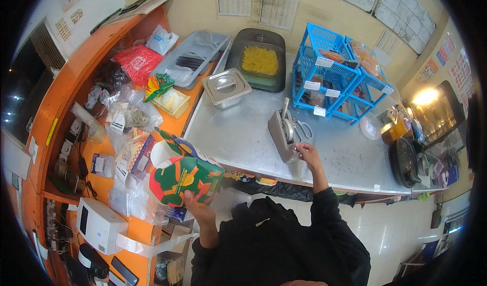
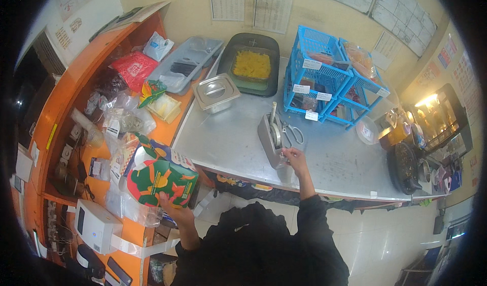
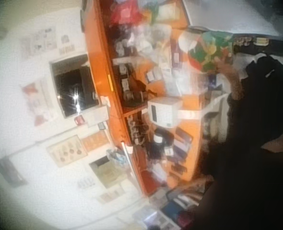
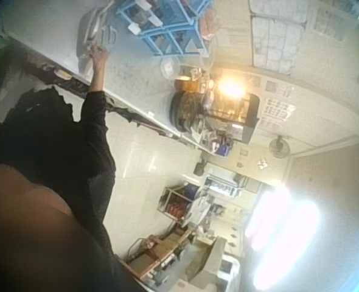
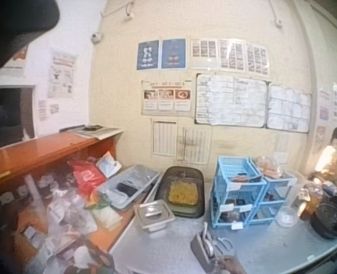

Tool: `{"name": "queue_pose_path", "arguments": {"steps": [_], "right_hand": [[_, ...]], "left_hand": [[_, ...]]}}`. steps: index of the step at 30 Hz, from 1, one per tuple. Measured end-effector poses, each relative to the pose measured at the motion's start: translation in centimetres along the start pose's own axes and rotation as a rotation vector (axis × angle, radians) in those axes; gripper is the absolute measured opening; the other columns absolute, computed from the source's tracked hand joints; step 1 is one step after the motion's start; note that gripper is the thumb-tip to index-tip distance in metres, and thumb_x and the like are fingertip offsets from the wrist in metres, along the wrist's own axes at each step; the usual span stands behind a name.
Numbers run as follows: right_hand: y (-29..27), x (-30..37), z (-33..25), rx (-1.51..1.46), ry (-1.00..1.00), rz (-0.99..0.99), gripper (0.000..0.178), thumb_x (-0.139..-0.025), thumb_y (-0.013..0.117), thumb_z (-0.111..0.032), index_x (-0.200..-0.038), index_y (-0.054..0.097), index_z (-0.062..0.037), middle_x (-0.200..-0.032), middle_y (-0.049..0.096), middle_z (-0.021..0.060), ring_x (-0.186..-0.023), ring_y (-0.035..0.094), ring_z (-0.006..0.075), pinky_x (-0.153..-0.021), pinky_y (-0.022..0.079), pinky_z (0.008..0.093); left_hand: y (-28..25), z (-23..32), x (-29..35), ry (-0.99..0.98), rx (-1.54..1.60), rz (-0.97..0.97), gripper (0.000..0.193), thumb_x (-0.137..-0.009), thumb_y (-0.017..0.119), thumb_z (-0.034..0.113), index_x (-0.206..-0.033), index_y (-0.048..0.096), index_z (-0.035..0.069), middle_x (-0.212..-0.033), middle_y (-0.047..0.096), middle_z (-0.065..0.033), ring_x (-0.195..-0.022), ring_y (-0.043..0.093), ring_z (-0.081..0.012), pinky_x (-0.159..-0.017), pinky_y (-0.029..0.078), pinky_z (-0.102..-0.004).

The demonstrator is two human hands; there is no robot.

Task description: The person folds and assembles colorful printed cardboard boxes by hand, folding flaps and tucking tabs to form the box shape. They handle several boxes one at a time, then move to a counter to continue folding and place finished boxes on the surface.

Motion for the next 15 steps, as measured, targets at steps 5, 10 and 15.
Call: {"name": "queue_pose_path", "arguments": {"steps": [5, 10, 15], "right_hand": [[0.8, 3.3, 1.2, -0.470, -0.138, 0.023, 0.021, -0.089, 0.061, -0.027, -0.083, 0.061, -0.0075, -0.082, 0.060, 0.0000, -0.077, 0.054, 0.0080, -0.075, 0.048, 0.0257], [0.4, 3.2, 2.8, -0.128, -0.196, 0.091, 0.024, -0.089, 0.060, -0.024, -0.081, 0.061, -0.0014, -0.077, 0.060, 0.0016, -0.077, 0.055, 0.0087, -0.072, 0.044, 0.0221], [0.9, 2.4, 4.8, -0.088, -0.206, 0.084, 0.024, -0.089, 0.061, -0.023, -0.079, 0.061, -0.0003, -0.073, 0.062, 0.0028, -0.070, 0.057, 0.0095, -0.067, 0.044, 0.0241]], "left_hand": [[-4.0, -2.6, 0.6, 0.070, -0.039, 0.010, 0.043, -0.096, 0.040, 0.017, -0.133, 0.027, 0.001, -0.125, 0.040, -0.0179, -0.117, 0.045, -0.0273, -0.097, 0.041, -0.0388], [-3.7, -2.8, 1.0, 0.001, 0.124, 0.028, 0.044, -0.095, 0.045, 0.008, -0.134, 0.026, -0.002, -0.125, 0.037, -0.0214, -0.117, 0.043, -0.0318, -0.098, 0.040, -0.0408], [1.8, 0.7, 1.4, -0.116, 0.031, 0.066, 0.041, -0.095, 0.041, 0.023, -0.129, 0.033, 0.000, -0.125, 0.042, -0.0161, -0.117, 0.045, -0.0259, -0.097, 0.041, -0.0391]]}}
Point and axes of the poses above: each hand's wrist, its own x-axis away from the middle knuckle, its own y-axis out of the palm, z = x × y, the point moved 1 cm from there along -x, towards the middle knuckle
